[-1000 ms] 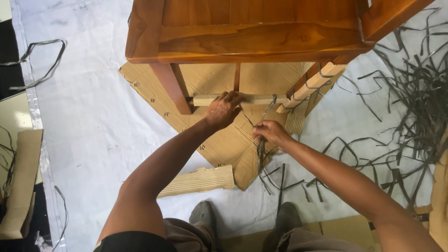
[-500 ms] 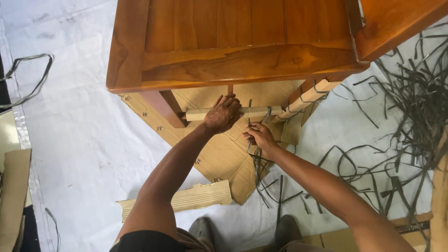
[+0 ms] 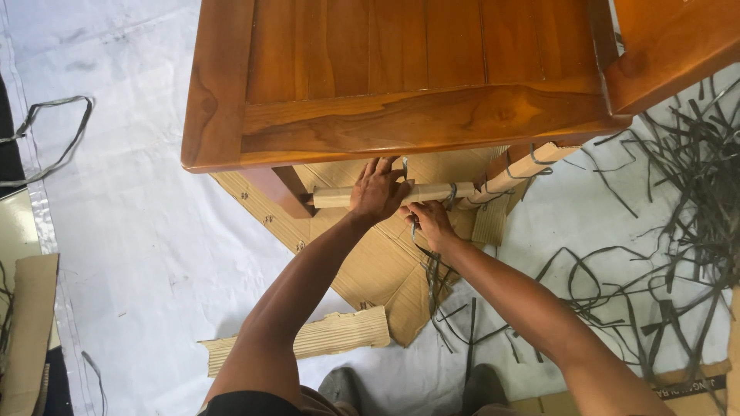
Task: Wrapping the legs of a wooden chair with protective cardboard and plastic ties.
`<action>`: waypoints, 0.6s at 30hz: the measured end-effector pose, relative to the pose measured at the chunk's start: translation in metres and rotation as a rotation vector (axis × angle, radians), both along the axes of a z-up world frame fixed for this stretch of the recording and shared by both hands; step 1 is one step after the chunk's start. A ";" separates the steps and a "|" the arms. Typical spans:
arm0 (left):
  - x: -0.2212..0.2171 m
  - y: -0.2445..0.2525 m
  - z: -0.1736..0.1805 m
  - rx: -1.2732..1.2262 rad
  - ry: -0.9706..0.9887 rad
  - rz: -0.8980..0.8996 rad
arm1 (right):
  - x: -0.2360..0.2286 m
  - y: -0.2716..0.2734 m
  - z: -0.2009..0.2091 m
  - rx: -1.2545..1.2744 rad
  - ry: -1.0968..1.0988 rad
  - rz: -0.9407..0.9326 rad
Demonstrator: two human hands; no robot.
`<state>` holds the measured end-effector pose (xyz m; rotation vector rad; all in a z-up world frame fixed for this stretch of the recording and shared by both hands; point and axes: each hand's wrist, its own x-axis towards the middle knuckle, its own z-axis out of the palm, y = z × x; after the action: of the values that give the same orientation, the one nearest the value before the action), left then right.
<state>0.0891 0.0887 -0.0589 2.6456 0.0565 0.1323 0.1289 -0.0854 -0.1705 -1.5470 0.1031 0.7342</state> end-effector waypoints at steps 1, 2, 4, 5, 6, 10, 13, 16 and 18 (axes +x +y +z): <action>0.001 -0.001 0.000 -0.024 -0.004 0.022 | -0.002 0.001 0.011 -0.008 -0.011 -0.004; 0.002 -0.001 0.000 -0.048 -0.008 0.044 | -0.004 0.003 0.022 -0.016 -0.023 -0.007; 0.004 -0.001 -0.002 -0.085 -0.022 0.070 | -0.003 0.001 0.023 -0.025 -0.028 0.001; 0.004 -0.002 -0.003 -0.123 -0.034 0.097 | -0.003 0.000 0.024 -0.035 -0.031 0.009; 0.004 0.004 -0.002 -0.124 -0.035 0.096 | -0.003 -0.001 0.017 -0.036 -0.032 0.008; 0.000 0.015 0.000 -0.190 -0.303 -0.101 | -0.008 -0.010 0.003 0.003 -0.056 0.001; 0.002 0.010 -0.032 -0.253 -0.356 -0.036 | -0.023 -0.009 0.031 -0.047 -0.134 0.028; -0.003 0.009 -0.029 -0.281 -0.291 0.024 | -0.044 -0.011 0.069 -0.144 -0.215 0.083; -0.007 0.008 -0.019 -0.287 -0.238 0.012 | -0.057 -0.016 0.089 -0.180 -0.262 0.104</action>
<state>0.0816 0.0971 -0.0782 2.3270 0.0103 0.4109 0.0717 -0.1019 -0.0816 -1.8181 -0.1099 0.6094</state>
